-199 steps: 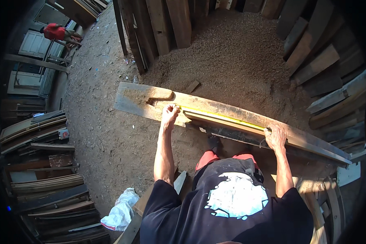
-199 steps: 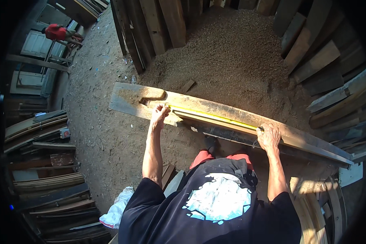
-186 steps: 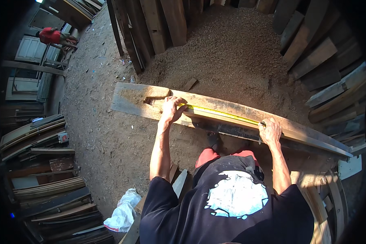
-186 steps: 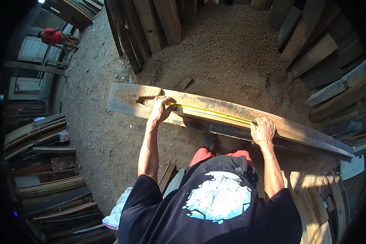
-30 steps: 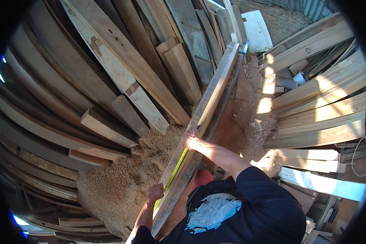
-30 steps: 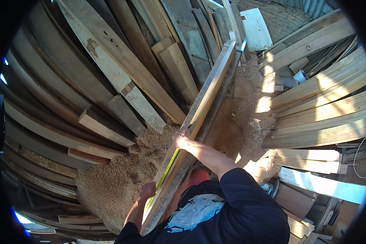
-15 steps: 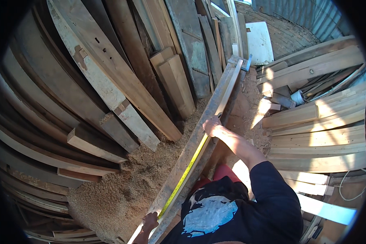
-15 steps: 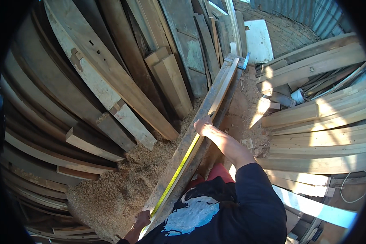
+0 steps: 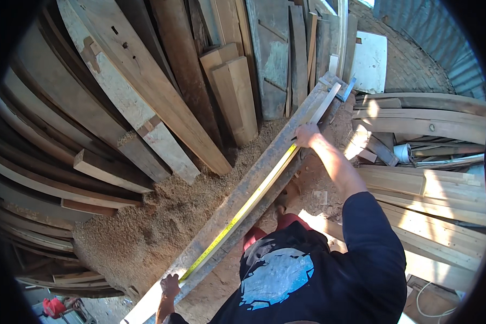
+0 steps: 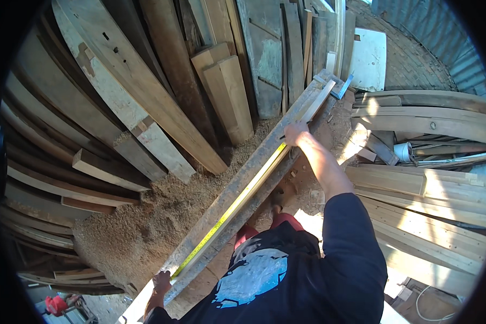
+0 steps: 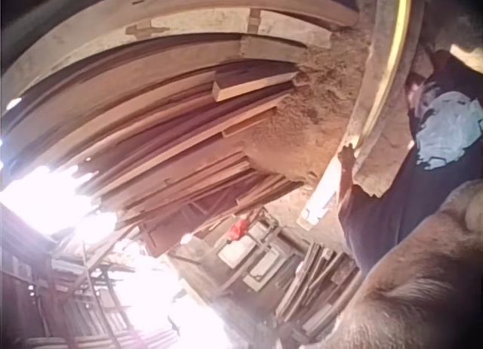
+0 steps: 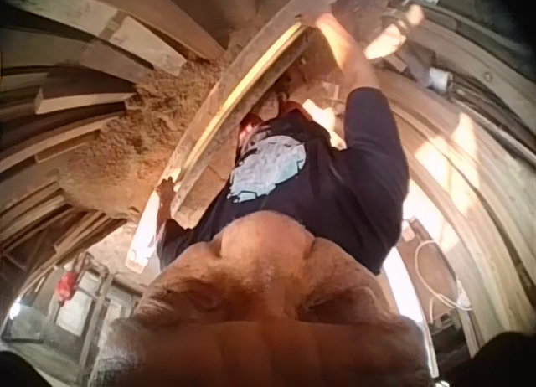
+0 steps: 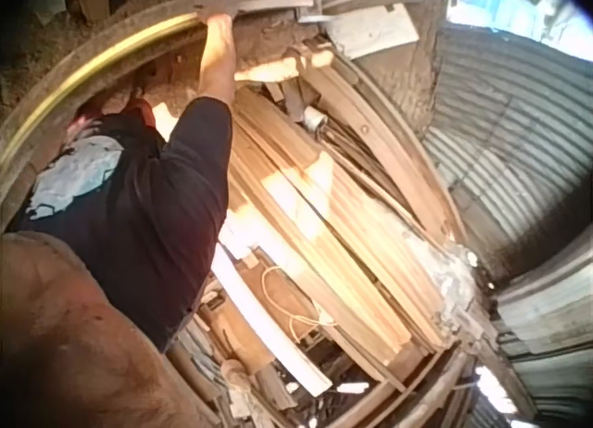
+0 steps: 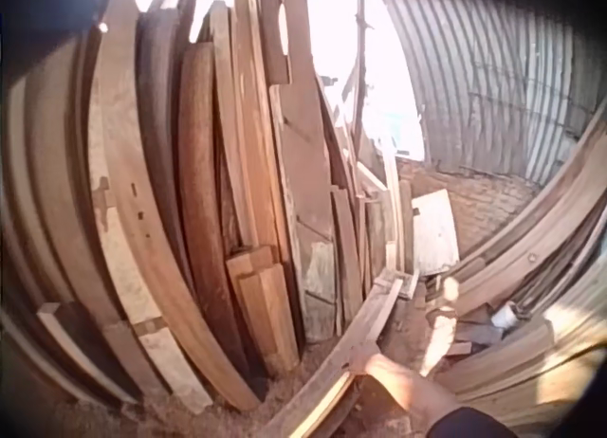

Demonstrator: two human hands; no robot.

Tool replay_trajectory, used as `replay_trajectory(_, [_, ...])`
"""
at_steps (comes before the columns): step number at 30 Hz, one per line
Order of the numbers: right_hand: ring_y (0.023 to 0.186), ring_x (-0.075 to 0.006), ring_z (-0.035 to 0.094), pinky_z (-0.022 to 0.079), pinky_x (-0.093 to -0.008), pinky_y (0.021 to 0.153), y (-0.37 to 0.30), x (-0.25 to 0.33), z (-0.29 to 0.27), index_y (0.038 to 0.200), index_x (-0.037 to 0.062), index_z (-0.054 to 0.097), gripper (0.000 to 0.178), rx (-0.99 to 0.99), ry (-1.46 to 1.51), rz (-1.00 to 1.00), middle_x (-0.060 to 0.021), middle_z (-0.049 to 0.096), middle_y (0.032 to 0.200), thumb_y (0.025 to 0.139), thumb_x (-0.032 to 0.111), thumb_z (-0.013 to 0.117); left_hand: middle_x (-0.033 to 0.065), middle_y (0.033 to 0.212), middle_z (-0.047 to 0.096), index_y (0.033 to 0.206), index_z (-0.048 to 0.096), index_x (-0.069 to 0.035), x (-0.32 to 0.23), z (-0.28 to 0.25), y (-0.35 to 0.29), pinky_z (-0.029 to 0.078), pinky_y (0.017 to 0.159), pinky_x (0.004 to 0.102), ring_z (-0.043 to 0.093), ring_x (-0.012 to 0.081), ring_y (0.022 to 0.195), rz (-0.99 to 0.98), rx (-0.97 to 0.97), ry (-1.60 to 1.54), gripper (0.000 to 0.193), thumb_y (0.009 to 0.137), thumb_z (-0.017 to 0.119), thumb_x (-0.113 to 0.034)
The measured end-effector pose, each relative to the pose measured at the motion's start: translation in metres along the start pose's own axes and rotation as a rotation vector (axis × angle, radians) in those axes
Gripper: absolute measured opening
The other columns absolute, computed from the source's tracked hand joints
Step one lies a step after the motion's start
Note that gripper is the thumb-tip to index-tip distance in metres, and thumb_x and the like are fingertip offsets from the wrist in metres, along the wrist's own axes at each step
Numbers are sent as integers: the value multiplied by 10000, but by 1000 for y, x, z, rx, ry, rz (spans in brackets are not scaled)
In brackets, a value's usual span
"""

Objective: The person marks a line on a wooden plank using a square and a pencil, then extends a tape measure along the plank and marks measurements with the pencil.

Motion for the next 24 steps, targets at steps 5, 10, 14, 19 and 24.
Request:
replay_trajectory(5, [1051, -308, 666, 468, -450, 901, 25, -53, -5, 1036, 143, 740, 383, -49, -43, -27, -102, 713, 1085, 807, 444, 685, 132, 978, 671, 1016, 650, -118, 6, 3, 1, 537, 758, 439, 692, 305, 891, -36, -18, -18, 233, 786, 687, -118])
replay_trajectory(10, [1016, -297, 666, 437, -437, 882, 31, -49, -7, 978, 172, 744, 282, -209, -130, -66, -91, 717, 1038, 827, 395, 660, 144, 1018, 660, 1044, 651, -115, 4, 4, 0, 530, 782, 433, 691, 309, 896, -85, -11, -53, 266, 780, 674, -93])
replay_trajectory(14, [1012, -285, 656, 412, -432, 885, 29, -41, 1, 983, 175, 742, 228, -135, -167, -35, -76, 714, 1032, 868, 302, 591, 149, 991, 673, 1044, 663, -114, -1, -4, -4, 533, 789, 428, 688, 306, 910, -86, 31, -52, 286, 760, 688, -88])
replay_trajectory(19, [957, -305, 657, 427, -421, 856, 24, -52, 3, 867, 165, 751, 171, -241, -158, -43, -98, 726, 920, 799, 295, 664, 132, 1138, 690, 1091, 697, -139, -11, -19, 11, 531, 849, 416, 669, 304, 1065, -147, 251, 14, 312, 780, 697, -157])
replay_trajectory(24, [1012, -265, 645, 403, -401, 860, 32, -33, -7, 957, 188, 748, 212, -141, -208, -45, -52, 722, 1009, 891, 233, 551, 103, 1179, 697, 1084, 739, -162, -12, -13, 77, 534, 851, 508, 674, 293, 1071, -265, 386, 60, 331, 760, 733, -232])
Point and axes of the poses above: each hand's wrist, its own y-axis towards the middle knuckle, its own z-axis out of the palm, x = y × z, the point moved 8 cm from there along y, towards the middle knuckle
